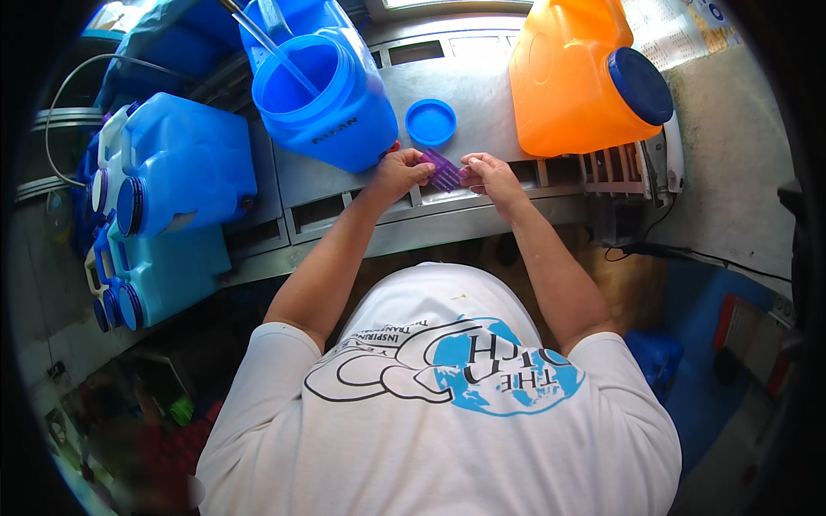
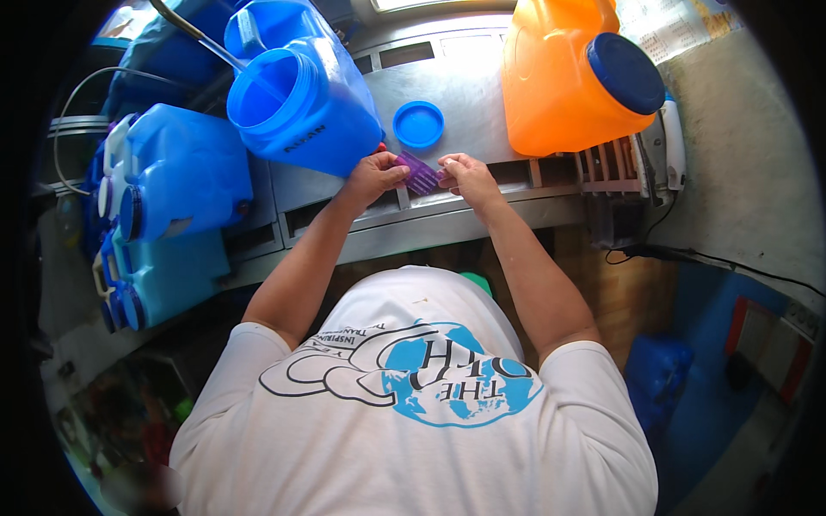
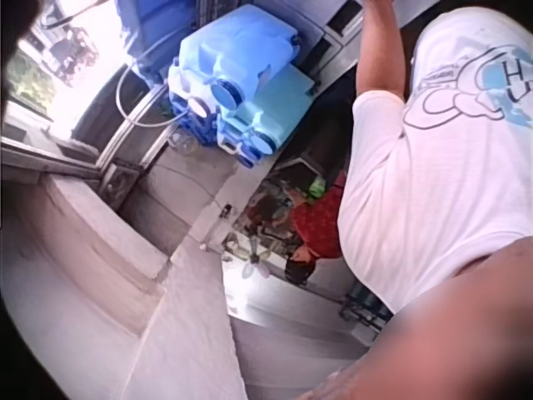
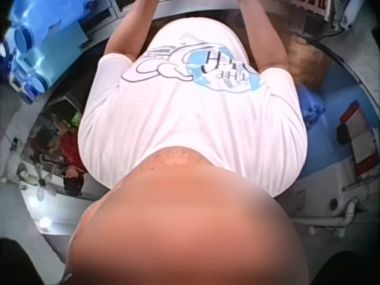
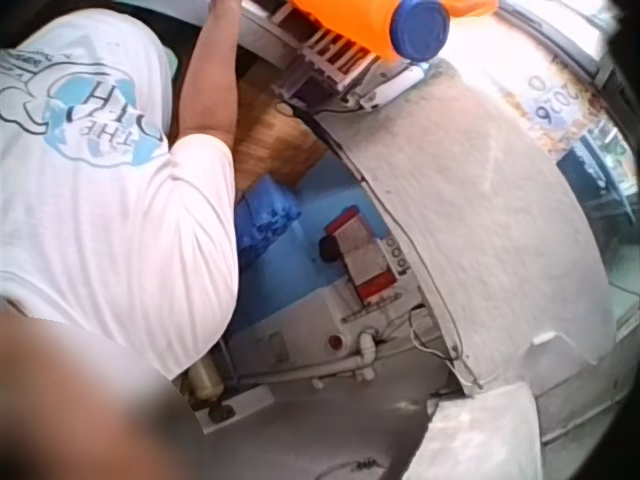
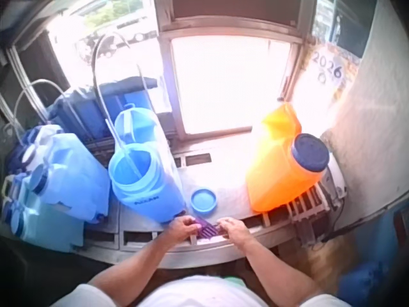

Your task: The person enters a water kiosk and fills several plastic water containers from a tap. They handle blue and orange jerrycans and a clear bottle, filling them with water, capping them, and arranging them on the counter.

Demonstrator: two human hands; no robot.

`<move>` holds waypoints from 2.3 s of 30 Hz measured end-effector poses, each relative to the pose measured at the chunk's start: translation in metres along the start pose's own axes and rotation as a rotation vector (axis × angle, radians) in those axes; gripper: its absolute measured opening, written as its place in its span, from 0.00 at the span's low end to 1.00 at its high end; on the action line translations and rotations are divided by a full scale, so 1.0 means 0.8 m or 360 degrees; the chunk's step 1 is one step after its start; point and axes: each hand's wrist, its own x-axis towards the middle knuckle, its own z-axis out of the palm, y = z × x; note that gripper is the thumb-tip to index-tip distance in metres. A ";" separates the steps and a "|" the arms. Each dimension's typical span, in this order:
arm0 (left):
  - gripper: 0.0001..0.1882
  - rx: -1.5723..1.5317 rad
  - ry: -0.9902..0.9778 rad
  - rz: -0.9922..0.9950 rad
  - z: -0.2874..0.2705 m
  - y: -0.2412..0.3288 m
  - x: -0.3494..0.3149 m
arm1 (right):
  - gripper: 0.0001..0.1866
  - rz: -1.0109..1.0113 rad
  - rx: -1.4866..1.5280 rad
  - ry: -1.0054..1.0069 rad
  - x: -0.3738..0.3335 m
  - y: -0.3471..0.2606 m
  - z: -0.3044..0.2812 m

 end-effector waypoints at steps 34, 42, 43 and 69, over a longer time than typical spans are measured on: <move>0.13 -0.0010 0.0407 -0.0547 -0.069 -0.141 0.050 | 0.11 -0.0286 -0.0010 0.0098 0.177 0.073 0.068; 0.10 -0.0458 0.1322 -0.0542 -0.169 -0.119 -0.010 | 0.13 -0.0478 -0.0369 0.0357 0.215 0.088 0.082; 0.10 -0.0586 0.1461 -0.0471 -0.186 -0.089 -0.020 | 0.13 -0.0499 -0.0394 0.0345 0.218 0.083 0.083; 0.35 -0.0669 0.0415 0.0379 -0.303 0.160 0.040 | 0.18 -0.0902 -0.1447 0.0212 0.170 0.101 0.140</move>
